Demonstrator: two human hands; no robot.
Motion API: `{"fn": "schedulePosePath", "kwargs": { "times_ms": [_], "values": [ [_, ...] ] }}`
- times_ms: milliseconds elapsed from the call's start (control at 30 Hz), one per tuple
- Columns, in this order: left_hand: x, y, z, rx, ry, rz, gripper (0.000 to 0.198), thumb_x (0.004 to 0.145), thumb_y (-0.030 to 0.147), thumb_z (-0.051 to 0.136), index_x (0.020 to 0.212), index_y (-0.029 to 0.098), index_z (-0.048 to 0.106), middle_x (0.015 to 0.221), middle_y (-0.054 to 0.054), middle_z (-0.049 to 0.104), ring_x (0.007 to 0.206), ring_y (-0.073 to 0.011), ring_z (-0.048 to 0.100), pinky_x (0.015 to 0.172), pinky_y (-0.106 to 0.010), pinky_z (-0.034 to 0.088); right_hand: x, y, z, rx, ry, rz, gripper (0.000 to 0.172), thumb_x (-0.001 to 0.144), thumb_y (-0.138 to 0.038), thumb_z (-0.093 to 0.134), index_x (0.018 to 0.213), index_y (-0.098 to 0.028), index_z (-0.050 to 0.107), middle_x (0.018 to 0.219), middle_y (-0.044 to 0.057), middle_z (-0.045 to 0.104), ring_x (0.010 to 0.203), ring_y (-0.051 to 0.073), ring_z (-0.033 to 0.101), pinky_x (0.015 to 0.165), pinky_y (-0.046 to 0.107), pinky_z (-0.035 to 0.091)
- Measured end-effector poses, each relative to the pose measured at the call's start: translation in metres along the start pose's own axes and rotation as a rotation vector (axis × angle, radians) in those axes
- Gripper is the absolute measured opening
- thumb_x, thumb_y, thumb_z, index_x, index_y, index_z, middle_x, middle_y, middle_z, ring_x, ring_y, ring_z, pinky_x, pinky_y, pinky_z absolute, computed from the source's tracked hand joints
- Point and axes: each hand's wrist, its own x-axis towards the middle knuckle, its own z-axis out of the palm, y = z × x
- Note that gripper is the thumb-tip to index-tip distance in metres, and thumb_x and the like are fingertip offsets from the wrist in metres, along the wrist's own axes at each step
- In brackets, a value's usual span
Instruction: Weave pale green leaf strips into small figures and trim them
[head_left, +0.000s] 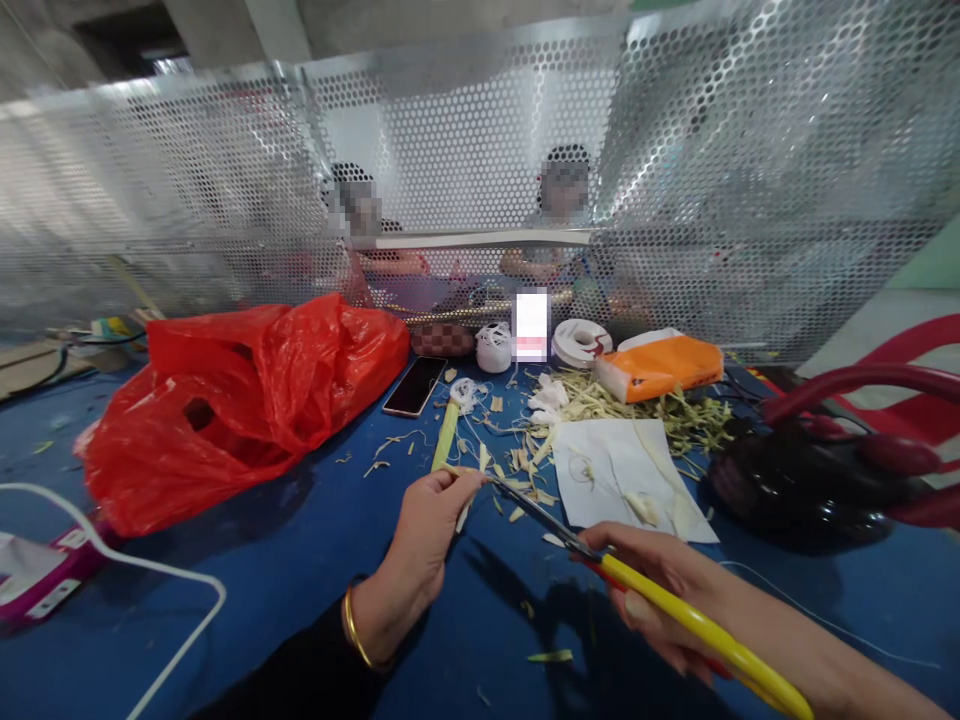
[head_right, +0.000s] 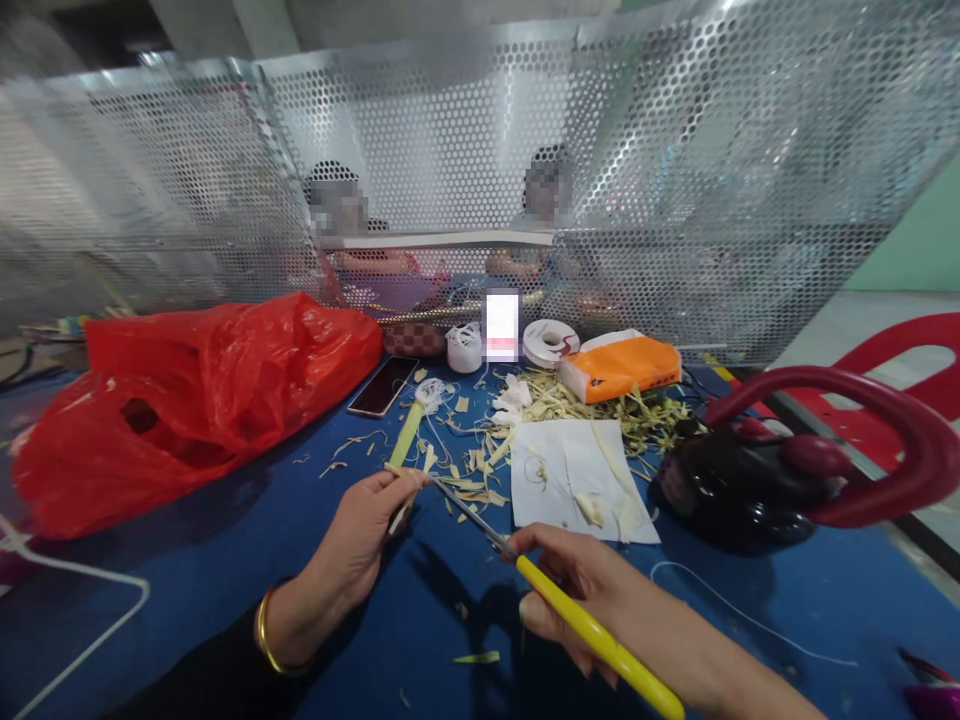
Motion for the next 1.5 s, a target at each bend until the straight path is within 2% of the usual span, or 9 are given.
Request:
{"fn": "schedulePosePath", "kwargs": {
  "times_ms": [100, 300, 500, 733, 1100, 1267, 1367, 1433, 1500],
  "values": [
    [-0.003, -0.001, 0.002, 0.008, -0.011, -0.018, 0.02, 0.058, 0.027, 0.079, 0.067, 0.012, 0.07, 0.057, -0.001, 0.065, 0.052, -0.0117, 0.056, 0.053, -0.023, 0.043, 0.002, 0.0, 0.001, -0.004, 0.005, 0.017, 0.057, 0.071, -0.06, 0.07, 0.116, -0.028, 0.054, 0.062, -0.008, 0.046, 0.042, 0.004, 0.038, 0.036, 0.012, 0.032],
    [-0.007, -0.005, 0.005, -0.003, -0.061, -0.035, 0.017, 0.059, 0.025, 0.077, 0.066, 0.013, 0.068, 0.059, -0.001, 0.064, 0.054, -0.0109, 0.055, 0.057, -0.022, 0.044, 0.005, 0.006, 0.003, 0.002, 0.008, -0.016, 0.057, 0.072, -0.062, 0.068, 0.116, -0.027, 0.056, 0.063, -0.006, 0.052, 0.04, 0.003, 0.04, 0.034, 0.012, 0.032],
    [-0.009, -0.007, 0.006, 0.022, -0.105, -0.065, 0.02, 0.06, 0.029, 0.077, 0.062, 0.014, 0.063, 0.052, 0.002, 0.058, 0.048, -0.0083, 0.047, 0.05, -0.021, 0.036, 0.005, 0.0, 0.008, 0.05, 0.046, 0.008, 0.057, 0.069, -0.062, 0.071, 0.112, -0.026, 0.059, 0.068, -0.005, 0.053, 0.04, 0.002, 0.043, 0.035, 0.012, 0.034],
    [-0.009, -0.006, 0.006, 0.046, -0.113, -0.058, 0.021, 0.062, 0.029, 0.076, 0.058, 0.015, 0.06, 0.046, 0.006, 0.049, 0.043, -0.0056, 0.036, 0.045, -0.021, 0.028, 0.012, 0.006, 0.009, 0.104, 0.047, 0.029, 0.048, 0.071, -0.054, 0.073, 0.106, -0.024, 0.06, 0.061, -0.008, 0.049, 0.034, 0.001, 0.035, 0.03, 0.013, 0.026],
    [-0.007, -0.008, 0.005, 0.034, -0.095, -0.059, 0.02, 0.061, 0.027, 0.077, 0.058, 0.015, 0.06, 0.045, 0.006, 0.048, 0.043, -0.0056, 0.036, 0.044, -0.02, 0.026, 0.019, 0.008, 0.008, -0.024, -0.002, -0.067, 0.043, 0.074, -0.052, 0.072, 0.097, -0.019, 0.059, 0.063, -0.009, 0.041, 0.044, 0.001, 0.025, 0.036, 0.015, 0.018],
    [-0.008, -0.005, 0.006, 0.015, -0.102, -0.101, 0.021, 0.059, 0.028, 0.078, 0.06, 0.015, 0.062, 0.047, 0.006, 0.048, 0.044, -0.0059, 0.038, 0.044, -0.019, 0.027, 0.024, 0.016, 0.008, -0.003, 0.031, -0.022, 0.043, 0.074, -0.053, 0.071, 0.1, -0.022, 0.058, 0.06, -0.01, 0.04, 0.039, 0.002, 0.026, 0.035, 0.016, 0.02],
    [-0.006, 0.002, 0.003, 0.045, -0.118, -0.089, 0.022, 0.062, 0.032, 0.076, 0.061, 0.014, 0.062, 0.047, 0.006, 0.045, 0.043, -0.0054, 0.034, 0.042, -0.019, 0.023, 0.022, 0.011, 0.001, -0.127, 0.153, -0.08, 0.048, 0.071, -0.056, 0.069, 0.101, -0.019, 0.061, 0.057, -0.008, 0.045, 0.041, 0.006, 0.037, 0.038, 0.018, 0.029],
    [-0.002, 0.01, -0.001, 0.046, -0.109, -0.029, 0.026, 0.064, 0.037, 0.075, 0.064, 0.014, 0.064, 0.048, 0.007, 0.043, 0.043, -0.0052, 0.031, 0.042, -0.019, 0.021, 0.019, 0.008, -0.007, -0.292, 0.344, -0.16, 0.051, 0.072, -0.055, 0.067, 0.107, -0.019, 0.063, 0.063, -0.003, 0.055, 0.051, 0.012, 0.05, 0.047, 0.022, 0.039],
    [0.002, 0.019, -0.006, 0.013, -0.068, 0.028, 0.028, 0.064, 0.041, 0.076, 0.07, 0.015, 0.066, 0.049, 0.008, 0.041, 0.045, -0.0054, 0.031, 0.042, -0.019, 0.021, 0.017, 0.009, -0.016, -0.499, 0.523, -0.219, 0.051, 0.076, -0.053, 0.064, 0.116, -0.021, 0.062, 0.08, 0.004, 0.066, 0.071, 0.02, 0.06, 0.063, 0.029, 0.047]
  ]
}}
